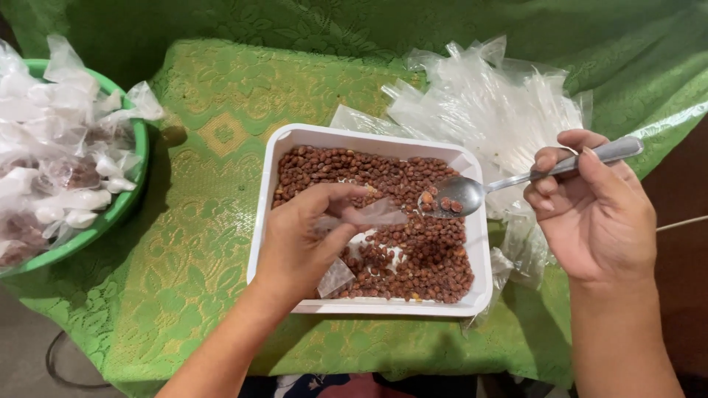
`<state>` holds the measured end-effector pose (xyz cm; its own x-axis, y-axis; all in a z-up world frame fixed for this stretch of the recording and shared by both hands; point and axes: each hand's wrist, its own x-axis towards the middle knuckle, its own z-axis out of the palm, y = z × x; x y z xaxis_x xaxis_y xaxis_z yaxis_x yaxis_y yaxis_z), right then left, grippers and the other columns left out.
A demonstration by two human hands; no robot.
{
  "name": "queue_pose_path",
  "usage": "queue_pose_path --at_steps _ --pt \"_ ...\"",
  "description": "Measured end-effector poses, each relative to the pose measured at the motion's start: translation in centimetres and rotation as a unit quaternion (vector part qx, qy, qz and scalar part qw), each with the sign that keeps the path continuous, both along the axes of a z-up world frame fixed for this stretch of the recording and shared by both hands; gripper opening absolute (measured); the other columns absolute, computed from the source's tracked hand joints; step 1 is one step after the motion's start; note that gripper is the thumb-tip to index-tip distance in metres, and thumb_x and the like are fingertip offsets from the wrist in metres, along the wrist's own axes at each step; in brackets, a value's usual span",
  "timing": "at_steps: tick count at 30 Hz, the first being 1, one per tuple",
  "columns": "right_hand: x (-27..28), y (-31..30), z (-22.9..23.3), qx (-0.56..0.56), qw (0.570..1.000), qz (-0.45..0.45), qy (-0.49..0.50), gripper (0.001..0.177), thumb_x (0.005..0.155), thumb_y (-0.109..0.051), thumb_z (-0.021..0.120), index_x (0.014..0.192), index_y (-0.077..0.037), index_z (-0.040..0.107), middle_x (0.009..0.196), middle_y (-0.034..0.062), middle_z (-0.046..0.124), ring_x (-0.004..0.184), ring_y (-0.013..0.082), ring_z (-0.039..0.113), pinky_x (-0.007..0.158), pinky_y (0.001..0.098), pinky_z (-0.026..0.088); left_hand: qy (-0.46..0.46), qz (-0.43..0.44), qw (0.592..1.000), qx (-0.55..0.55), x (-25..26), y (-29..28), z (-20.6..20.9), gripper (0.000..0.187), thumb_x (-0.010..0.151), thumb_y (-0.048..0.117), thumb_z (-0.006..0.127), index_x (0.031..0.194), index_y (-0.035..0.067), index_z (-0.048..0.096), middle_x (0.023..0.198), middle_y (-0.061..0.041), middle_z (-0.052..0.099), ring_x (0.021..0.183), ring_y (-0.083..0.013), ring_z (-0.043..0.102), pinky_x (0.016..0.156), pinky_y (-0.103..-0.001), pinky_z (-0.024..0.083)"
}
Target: Manually packaging small food items into plastic bags using a spoon for portioning.
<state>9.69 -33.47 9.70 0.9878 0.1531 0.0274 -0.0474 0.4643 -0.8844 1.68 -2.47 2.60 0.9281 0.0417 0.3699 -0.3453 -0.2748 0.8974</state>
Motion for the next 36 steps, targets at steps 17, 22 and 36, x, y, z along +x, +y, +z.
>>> queue_pose_path --at_steps 17,22,36 --pt "-0.7 1.1 0.9 -0.058 0.998 -0.001 -0.040 0.020 0.103 -0.013 0.059 0.118 0.000 0.062 0.095 0.0214 0.069 0.072 0.0211 0.063 0.066 0.0291 0.050 -0.076 -0.027 0.991 0.111 0.5 -1.3 -1.6 0.062 0.086 0.006 0.084 0.140 0.013 0.055 0.097 -0.001 0.067 0.084 -0.0121 0.067 0.082 -0.028 0.060" --pt "-1.4 3.3 2.2 -0.133 0.985 0.037 -0.099 0.020 0.108 -0.010 0.050 0.120 0.003 0.059 0.096 0.0229 0.070 0.071 0.0204 0.065 0.064 0.0248 0.056 -0.090 -0.024 0.992 0.089 0.1 -1.6 -1.5 0.057 0.088 0.010 0.084 0.138 0.011 0.057 0.097 -0.003 0.068 0.085 -0.0134 0.068 0.085 -0.028 0.057" --pt "-4.3 4.9 4.0 -0.293 0.869 0.120 -0.379 0.020 0.104 -0.004 0.048 0.120 0.001 0.061 0.106 0.0181 0.076 0.099 0.0250 0.081 0.082 0.0213 0.071 0.149 -0.126 0.981 0.000 -0.1 -0.5 -0.5 0.008 0.095 0.015 0.066 0.092 0.018 0.071 0.079 0.006 0.069 0.070 -0.0093 0.060 0.067 -0.027 0.046"
